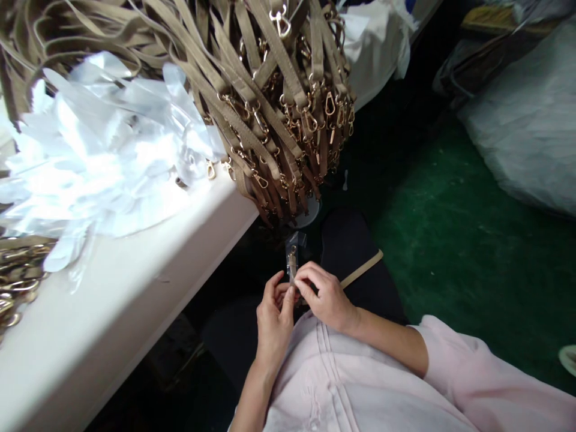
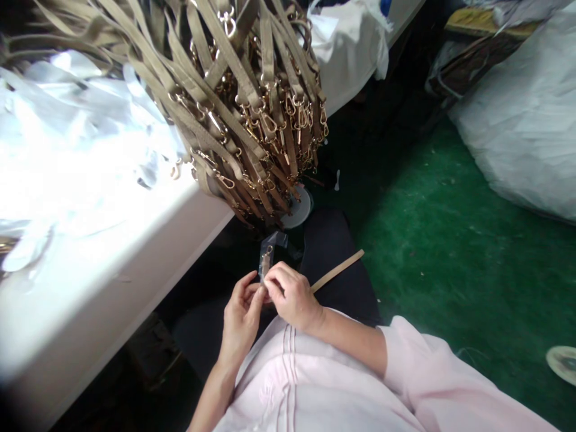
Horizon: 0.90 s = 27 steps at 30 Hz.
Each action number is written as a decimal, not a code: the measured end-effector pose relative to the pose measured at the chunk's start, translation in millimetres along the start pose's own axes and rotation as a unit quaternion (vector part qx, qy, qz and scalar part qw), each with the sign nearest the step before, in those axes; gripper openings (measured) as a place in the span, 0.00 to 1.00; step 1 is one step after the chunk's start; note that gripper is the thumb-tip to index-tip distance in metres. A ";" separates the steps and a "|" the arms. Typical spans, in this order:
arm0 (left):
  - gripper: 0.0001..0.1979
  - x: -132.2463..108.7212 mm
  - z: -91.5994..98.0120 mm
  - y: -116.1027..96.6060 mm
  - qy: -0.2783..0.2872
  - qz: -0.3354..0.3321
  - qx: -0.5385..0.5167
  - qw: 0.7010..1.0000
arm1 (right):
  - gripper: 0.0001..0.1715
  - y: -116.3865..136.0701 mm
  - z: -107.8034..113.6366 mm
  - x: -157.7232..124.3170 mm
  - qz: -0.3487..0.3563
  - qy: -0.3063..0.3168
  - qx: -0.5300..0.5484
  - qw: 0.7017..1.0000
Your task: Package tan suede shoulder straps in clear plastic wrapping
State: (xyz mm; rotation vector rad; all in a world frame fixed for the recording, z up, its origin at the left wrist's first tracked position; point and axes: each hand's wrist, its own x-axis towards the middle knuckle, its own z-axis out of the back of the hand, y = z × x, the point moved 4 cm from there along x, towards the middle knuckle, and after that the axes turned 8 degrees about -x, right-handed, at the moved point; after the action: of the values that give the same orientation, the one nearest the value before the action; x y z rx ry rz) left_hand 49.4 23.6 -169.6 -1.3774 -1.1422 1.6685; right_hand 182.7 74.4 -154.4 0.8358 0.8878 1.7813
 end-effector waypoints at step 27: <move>0.07 2.2 -33.8 -47.6 0.075 -0.209 0.229 0.948 | 0.09 -3.1 41.4 3.4 -0.055 -0.018 0.106 0.993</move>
State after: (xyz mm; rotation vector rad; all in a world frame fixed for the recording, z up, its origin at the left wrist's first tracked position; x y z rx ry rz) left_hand 80.6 50.6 -128.3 -0.8772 -0.8181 1.3781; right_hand 217.8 86.9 -135.7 0.9322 1.0921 1.5916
